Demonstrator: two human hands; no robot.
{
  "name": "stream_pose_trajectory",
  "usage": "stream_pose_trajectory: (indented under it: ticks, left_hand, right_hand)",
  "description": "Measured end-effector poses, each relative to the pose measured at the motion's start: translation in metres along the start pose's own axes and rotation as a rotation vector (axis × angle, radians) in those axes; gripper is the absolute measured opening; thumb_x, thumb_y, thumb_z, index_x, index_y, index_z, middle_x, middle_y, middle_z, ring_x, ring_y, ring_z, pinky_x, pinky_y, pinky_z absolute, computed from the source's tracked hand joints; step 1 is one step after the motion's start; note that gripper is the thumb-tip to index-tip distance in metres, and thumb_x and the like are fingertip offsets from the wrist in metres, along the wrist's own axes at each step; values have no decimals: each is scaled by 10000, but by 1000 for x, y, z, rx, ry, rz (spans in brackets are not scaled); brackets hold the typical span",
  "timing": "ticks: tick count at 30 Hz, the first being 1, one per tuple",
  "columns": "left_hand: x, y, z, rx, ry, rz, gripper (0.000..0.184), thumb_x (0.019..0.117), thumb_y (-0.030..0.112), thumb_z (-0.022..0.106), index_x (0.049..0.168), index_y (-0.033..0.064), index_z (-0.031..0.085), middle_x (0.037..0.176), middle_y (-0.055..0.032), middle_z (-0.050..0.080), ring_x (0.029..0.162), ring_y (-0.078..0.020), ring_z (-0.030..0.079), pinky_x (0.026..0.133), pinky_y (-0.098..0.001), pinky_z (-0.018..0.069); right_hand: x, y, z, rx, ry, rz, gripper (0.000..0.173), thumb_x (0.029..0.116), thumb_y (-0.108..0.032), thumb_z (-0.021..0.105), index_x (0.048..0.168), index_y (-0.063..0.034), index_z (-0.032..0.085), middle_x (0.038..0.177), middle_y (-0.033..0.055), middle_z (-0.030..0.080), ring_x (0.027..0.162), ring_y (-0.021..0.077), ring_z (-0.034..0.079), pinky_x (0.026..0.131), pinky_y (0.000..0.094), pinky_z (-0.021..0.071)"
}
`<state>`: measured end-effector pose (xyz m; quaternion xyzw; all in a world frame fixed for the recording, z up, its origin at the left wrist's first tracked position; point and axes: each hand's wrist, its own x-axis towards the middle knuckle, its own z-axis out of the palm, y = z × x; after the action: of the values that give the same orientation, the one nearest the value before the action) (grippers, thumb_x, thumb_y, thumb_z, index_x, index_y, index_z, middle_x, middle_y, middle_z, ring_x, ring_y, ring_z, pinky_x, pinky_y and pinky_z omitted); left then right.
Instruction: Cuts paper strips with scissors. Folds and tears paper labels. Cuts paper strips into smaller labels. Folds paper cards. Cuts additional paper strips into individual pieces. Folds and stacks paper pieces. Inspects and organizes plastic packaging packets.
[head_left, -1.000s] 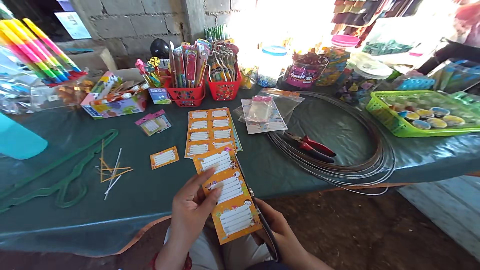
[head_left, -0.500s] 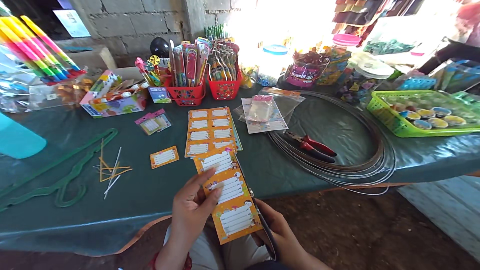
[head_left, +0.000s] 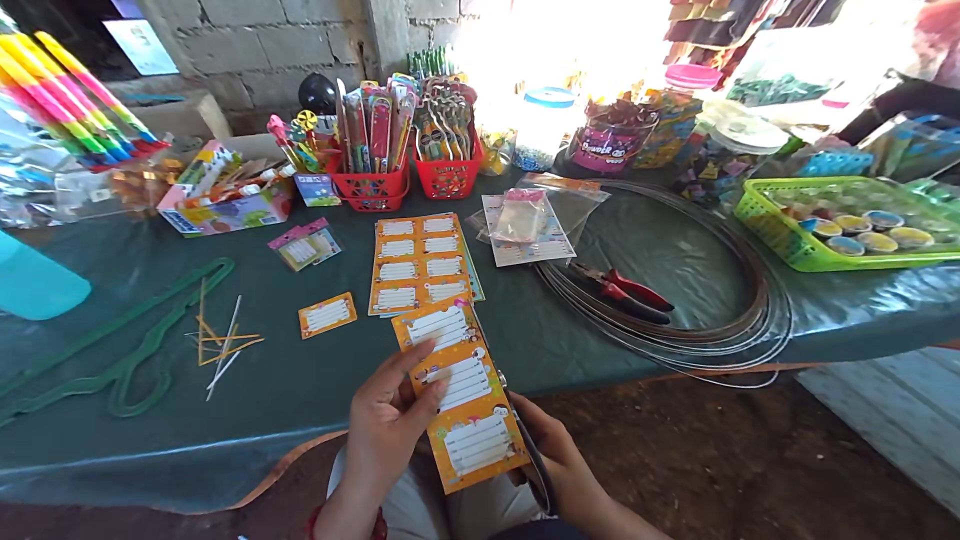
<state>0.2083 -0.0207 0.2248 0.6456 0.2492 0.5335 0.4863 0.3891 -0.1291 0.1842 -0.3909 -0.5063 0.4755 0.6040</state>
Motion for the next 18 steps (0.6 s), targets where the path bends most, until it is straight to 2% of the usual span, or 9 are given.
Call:
stream_pose_trajectory:
  ticks: [6,12,18]
  left_hand:
    - [-2,1,1,12,-3,-15,427,865,8,727,1287,-4,668,1217,-31,693,776,-33,710,676,-193,618]
    - [-1,0,0,10,3,-13,437,862,0,729,1295,-8,664,1218,-40,692,777,-38,714,677,-197,621]
    - [0,-2,-1,18,3,-21,434,862,9,727,1290,-9,665,1214,-38,695,773,-32,708,672,-195,617]
  right_hand:
    - [3,-2,-1,-8,0,5,441,979,-126,585,1391,-5,482,1083,-93,717,818,-36,668,663,161,566]
    - [5,-1,-1,-4,-1,16,437,976,-82,567,1395,-2,475,1044,-97,717,766,-45,651,634,149,549]
    - [10,0,-1,-3,2,17,445,977,-119,578,1396,-5,476,1088,-88,721,844,-24,681,680,173,575]
